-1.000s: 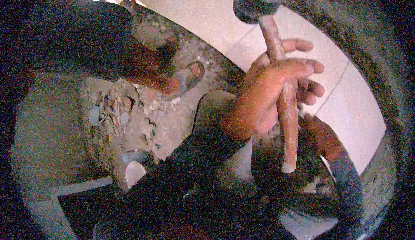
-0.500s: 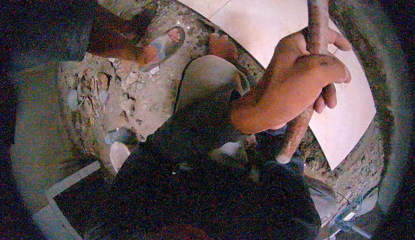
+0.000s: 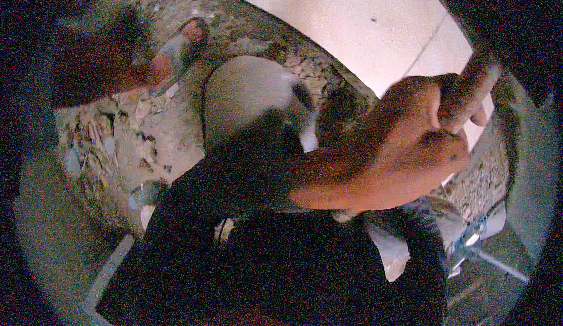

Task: The person taps tiles into place with a rubber mallet and wipes the surface with a cloth while kneeling on a dirt floor.

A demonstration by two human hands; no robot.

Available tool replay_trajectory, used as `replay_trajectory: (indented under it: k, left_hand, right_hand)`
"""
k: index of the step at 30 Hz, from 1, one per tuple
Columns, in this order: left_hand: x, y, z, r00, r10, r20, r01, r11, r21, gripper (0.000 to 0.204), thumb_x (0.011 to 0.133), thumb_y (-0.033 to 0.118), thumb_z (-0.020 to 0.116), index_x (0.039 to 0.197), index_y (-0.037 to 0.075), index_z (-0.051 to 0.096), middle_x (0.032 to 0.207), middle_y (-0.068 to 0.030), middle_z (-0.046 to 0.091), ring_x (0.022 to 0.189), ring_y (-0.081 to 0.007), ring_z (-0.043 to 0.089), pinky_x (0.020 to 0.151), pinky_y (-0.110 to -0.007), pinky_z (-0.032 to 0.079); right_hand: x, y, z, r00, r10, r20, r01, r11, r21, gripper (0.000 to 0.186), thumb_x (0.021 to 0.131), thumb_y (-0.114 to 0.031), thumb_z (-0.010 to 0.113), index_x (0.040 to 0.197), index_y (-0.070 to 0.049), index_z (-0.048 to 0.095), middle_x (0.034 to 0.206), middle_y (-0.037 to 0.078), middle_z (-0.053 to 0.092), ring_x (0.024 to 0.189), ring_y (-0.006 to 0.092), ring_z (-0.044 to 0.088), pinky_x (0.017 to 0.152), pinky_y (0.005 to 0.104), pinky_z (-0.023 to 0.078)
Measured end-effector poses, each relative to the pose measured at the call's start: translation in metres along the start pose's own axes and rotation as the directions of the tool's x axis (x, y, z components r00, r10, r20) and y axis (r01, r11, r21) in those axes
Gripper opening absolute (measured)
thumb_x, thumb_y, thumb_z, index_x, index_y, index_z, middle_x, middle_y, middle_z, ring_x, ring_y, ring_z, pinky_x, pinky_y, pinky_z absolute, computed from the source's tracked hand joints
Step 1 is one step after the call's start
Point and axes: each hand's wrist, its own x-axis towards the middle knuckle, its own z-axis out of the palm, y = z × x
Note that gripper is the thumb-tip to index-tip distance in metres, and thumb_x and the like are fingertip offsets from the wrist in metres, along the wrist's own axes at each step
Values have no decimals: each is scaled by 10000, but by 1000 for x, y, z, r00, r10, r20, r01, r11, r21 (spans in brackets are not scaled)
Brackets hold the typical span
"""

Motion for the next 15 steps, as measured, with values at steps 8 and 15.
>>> replay_trajectory:
  k: [8, 15]
  left_hand:
    - [18, 9, -15, 999, -29, -24, 27, 998, -57, 265, 844, 44, 604, 1087, -59, 614, 778, -156, 637, 655, -299, 654, 594, -429, 516]
    - [21, 37, -36, 981, 19, -194, -59, 978, -199, 406, 905, 120, 657, 1257, -42, 539, 756, -49, 623, 518, -106, 576, 422, -253, 445]
  right_hand:
    - [-157, 70, -34, 873, 445, 199, -474, 870, 134, 455, 1079, -181, 494, 1492, -8, 412, 1403, 196, 567, 1313, 311, 536, 1124, 403, 417]
    - [-84, 49, -44, 899, 194, 393, -435, 500, 749, 494, 1099, -179, 473, 1552, -4, 381, 1464, 186, 550, 1369, 287, 517, 1174, 383, 397]
